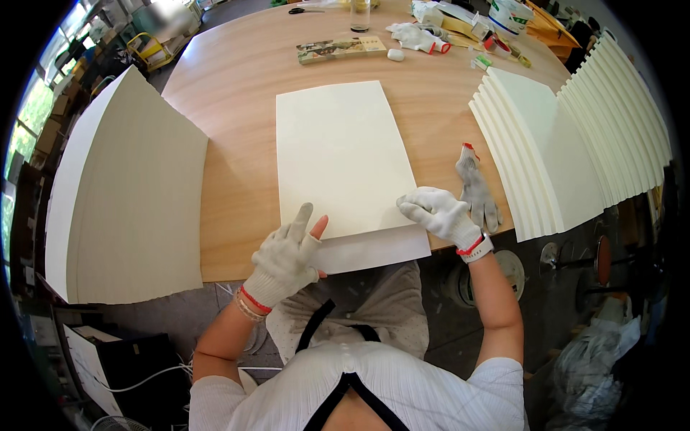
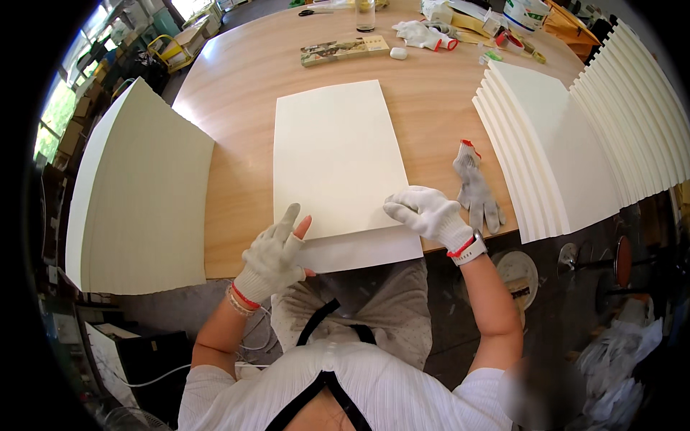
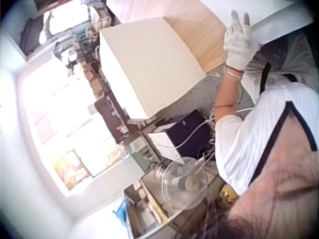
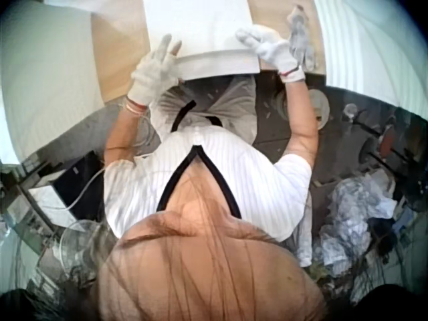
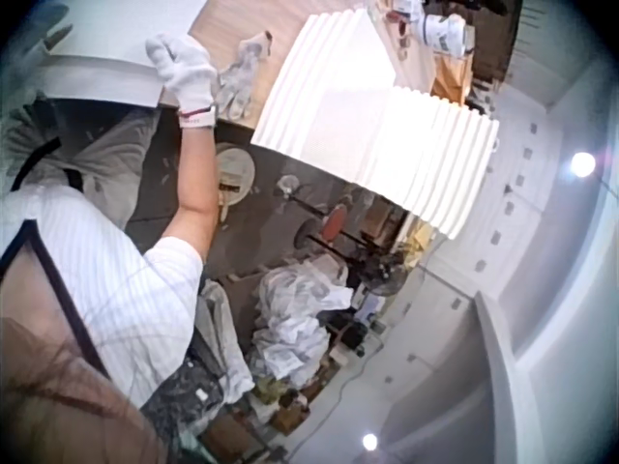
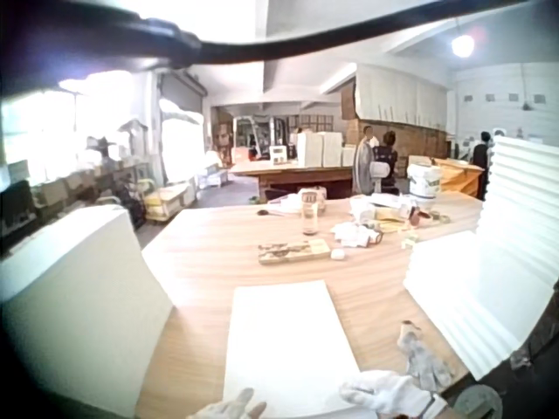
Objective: The person uses a wooden-handled block to apply glue or adhesive to the edges of stacked white paper sheets, then picks up individual sheets and stacks them into a larger pile.
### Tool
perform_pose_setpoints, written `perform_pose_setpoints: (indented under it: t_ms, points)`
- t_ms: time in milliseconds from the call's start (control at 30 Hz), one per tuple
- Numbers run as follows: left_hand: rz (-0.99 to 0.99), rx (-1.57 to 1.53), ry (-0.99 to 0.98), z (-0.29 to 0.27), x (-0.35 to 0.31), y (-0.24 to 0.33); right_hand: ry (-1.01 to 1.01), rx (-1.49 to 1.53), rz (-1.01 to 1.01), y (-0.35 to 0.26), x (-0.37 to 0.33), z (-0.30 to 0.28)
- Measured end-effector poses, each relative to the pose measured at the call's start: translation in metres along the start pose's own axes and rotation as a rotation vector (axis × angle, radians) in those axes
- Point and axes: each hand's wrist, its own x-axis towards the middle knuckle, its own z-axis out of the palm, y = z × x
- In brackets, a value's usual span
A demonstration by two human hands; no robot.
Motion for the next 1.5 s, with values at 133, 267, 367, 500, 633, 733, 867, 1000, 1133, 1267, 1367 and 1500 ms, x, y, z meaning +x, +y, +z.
perform_pose_setpoints:
  t_ms: [133,267,367,500,633,733,867,1000,1133,1267,1367,1500]
  points:
    - [0.05,0.072,0.025,0.001,-0.006,0.008,-0.047,0.09,0.02,0.007,0.0,-0.005]
    - [0.072,0.082,0.126,0.007,-0.004,0.004,-0.065,0.183,-0.056,0.015,-0.005,-0.016]
    - [-0.066,-0.106,0.161,0.015,0.002,-0.027,-0.08,0.218,-0.002,0.02,-0.005,-0.016]
    - [-0.349,-0.402,0.173,0.014,0.021,-0.034,0.053,-0.164,0.144,0.021,0.005,0.008]
    - [-0.409,-0.4,0.169,0.021,0.024,-0.036,0.135,-0.285,0.231,0.016,0.006,0.017]
    - [-0.404,-0.31,0.154,0.018,0.027,-0.033,0.133,-0.31,0.261,0.013,0.007,0.017]
    - [-0.472,-0.256,-0.1,0.009,0.039,-0.043,0.167,-0.154,0.272,0.02,0.008,0.012]
    - [0.108,0.548,-0.341,-0.041,0.108,-0.001,0.265,-0.069,0.261,0.038,0.009,0.012]
    - [0.518,0.685,-0.661,-0.015,0.147,0.022,0.496,-0.528,0.018,0.03,0.006,-0.002]
    - [0.492,0.589,-0.822,-0.016,0.167,0.021,0.701,-0.542,0.218,0.07,-0.04,-0.058]
    - [0.518,0.586,-0.846,-0.03,0.171,0.025,0.437,-0.057,0.07,0.062,-0.047,-0.041]
    - [0.51,0.57,-0.842,-0.022,0.167,0.015,0.248,-0.434,-0.612,-0.034,0.02,0.071]
